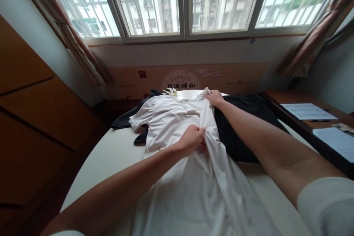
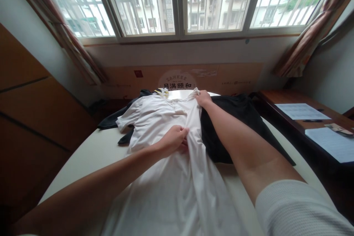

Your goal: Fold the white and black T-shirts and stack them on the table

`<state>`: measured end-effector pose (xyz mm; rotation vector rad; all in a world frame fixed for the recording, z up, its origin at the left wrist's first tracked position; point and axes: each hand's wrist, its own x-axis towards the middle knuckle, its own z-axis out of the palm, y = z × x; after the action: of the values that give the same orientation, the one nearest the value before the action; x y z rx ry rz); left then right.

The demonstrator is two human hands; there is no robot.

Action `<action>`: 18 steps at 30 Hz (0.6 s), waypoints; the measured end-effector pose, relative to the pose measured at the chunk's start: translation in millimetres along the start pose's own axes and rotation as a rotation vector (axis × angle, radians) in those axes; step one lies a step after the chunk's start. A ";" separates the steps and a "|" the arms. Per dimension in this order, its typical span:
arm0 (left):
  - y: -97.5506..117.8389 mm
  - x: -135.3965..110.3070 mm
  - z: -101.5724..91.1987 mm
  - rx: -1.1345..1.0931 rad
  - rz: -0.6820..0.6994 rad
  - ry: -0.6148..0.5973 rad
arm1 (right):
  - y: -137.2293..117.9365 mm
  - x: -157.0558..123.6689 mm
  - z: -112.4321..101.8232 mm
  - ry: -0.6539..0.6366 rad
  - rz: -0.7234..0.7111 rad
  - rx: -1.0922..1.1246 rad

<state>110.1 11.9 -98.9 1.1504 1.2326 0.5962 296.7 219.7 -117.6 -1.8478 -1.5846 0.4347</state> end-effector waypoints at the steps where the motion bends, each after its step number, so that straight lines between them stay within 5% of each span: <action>1: -3.4 -4.5 0.1 -0.073 -0.013 0.010 | -0.2 -0.2 0.1 0.000 -0.001 -0.001; 8: -19.9 -48.5 12.6 -0.164 -0.164 -0.305 | -3.6 -4.6 0.9 0.000 -0.005 -0.030; 14: -30.3 -78.6 31.0 -0.551 -0.243 -0.317 | -3.3 -3.8 0.7 0.003 -0.001 -0.061; 18: -37.6 -97.4 35.0 -0.597 -0.257 -0.311 | -3.9 -2.8 1.5 0.009 0.015 -0.077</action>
<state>106.8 -98.1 -95.6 0.5451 0.8330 0.5170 292.2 217.6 -116.6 -1.9177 -1.6036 0.3762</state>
